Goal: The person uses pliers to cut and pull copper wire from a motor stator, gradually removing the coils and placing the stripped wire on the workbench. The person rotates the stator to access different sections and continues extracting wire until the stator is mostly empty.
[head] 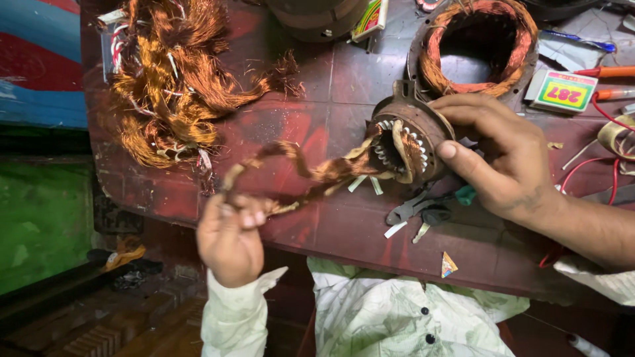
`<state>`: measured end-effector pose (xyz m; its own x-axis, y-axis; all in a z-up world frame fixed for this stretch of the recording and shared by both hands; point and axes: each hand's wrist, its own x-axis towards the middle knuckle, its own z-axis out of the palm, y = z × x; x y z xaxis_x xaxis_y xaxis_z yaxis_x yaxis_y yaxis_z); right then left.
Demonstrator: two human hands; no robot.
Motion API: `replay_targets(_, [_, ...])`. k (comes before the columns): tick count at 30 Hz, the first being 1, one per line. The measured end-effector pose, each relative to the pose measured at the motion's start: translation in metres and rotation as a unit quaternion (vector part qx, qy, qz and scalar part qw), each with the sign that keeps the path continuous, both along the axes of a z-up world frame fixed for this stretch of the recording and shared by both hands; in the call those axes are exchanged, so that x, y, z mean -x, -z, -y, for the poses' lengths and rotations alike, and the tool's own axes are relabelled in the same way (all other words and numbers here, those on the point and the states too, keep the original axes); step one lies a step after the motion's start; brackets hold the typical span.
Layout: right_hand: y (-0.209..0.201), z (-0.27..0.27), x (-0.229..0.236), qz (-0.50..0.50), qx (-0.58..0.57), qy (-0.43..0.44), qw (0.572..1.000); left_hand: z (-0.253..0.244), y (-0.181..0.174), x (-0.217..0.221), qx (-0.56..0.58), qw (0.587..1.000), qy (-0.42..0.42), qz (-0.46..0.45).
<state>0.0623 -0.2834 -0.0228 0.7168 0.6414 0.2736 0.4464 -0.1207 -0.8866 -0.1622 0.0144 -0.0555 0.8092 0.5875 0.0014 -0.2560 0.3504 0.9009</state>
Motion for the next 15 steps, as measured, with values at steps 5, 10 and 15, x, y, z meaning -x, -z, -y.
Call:
replay_targets(5, [0.003, 0.003, -0.002, -0.037, -0.011, -0.012, 0.999, -0.03, 0.008, 0.006, 0.122, 0.991, -0.035, -0.04])
replay_targets(10, [0.006, 0.002, -0.002, -0.031, -0.013, -0.007, 0.999, -0.028, 0.006, 0.002, 0.117, 0.992, -0.01, -0.041])
replay_targets(15, [0.008, 0.0, -0.001, 0.0, -0.011, 0.0, 1.0, -0.014, -0.032, -0.002, 0.001, 0.991, 0.04, -0.126])
